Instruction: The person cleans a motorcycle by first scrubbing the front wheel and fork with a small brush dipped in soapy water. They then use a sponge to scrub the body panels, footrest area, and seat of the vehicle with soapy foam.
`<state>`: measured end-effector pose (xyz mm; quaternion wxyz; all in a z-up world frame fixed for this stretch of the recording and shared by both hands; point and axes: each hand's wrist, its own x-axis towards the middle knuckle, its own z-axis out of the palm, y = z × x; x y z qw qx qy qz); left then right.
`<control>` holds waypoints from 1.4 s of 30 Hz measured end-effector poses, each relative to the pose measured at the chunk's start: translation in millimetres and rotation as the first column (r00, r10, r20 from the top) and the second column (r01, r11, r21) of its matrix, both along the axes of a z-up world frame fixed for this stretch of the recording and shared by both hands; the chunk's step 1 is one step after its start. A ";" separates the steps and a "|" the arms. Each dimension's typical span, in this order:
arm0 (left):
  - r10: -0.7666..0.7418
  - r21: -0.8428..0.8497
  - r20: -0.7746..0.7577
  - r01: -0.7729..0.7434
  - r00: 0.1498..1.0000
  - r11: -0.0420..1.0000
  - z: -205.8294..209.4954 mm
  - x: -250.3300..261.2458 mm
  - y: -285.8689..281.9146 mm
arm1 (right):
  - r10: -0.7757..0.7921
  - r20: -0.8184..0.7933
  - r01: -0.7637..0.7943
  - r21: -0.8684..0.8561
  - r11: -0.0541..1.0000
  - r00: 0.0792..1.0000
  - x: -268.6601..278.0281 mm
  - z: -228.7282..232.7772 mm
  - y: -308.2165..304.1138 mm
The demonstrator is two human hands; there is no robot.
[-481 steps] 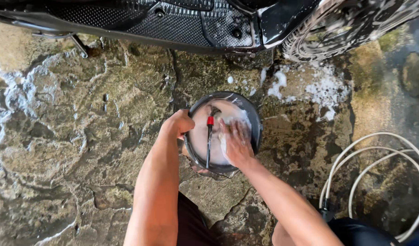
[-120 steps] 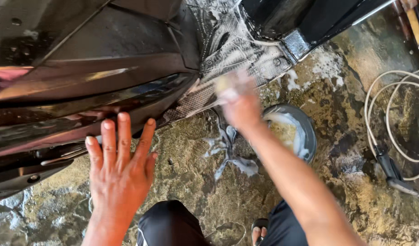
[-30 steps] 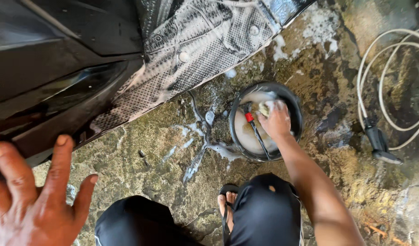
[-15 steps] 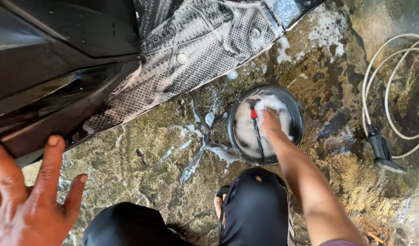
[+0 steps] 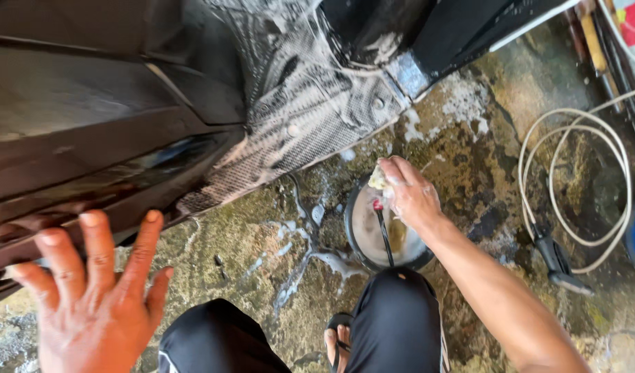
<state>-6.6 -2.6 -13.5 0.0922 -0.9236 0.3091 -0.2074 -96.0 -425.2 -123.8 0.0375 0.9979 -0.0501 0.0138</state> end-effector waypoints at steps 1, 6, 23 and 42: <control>0.005 -0.031 -0.031 -0.006 0.999 0.999 -0.8 -0.7 1.0 | 0.036 0.105 -0.048 0.120 0.992 0.994 10.2 14.9 6.7; 0.014 -0.055 -0.048 -0.017 0.999 0.998 -3.9 0.7 7.5 | 0.103 0.391 -0.204 0.226 0.953 0.915 89.2 86.1 42.1; 0.069 -0.047 -0.039 -0.071 0.997 0.996 1.6 1.9 14.2 | -0.158 0.135 0.024 0.681 0.732 0.978 187.0 37.7 43.3; 0.076 -0.105 -0.043 -0.080 0.996 0.991 -1.8 4.8 16.4 | -0.067 0.123 0.140 -0.873 0.467 0.990 265.2 176.6 -5.0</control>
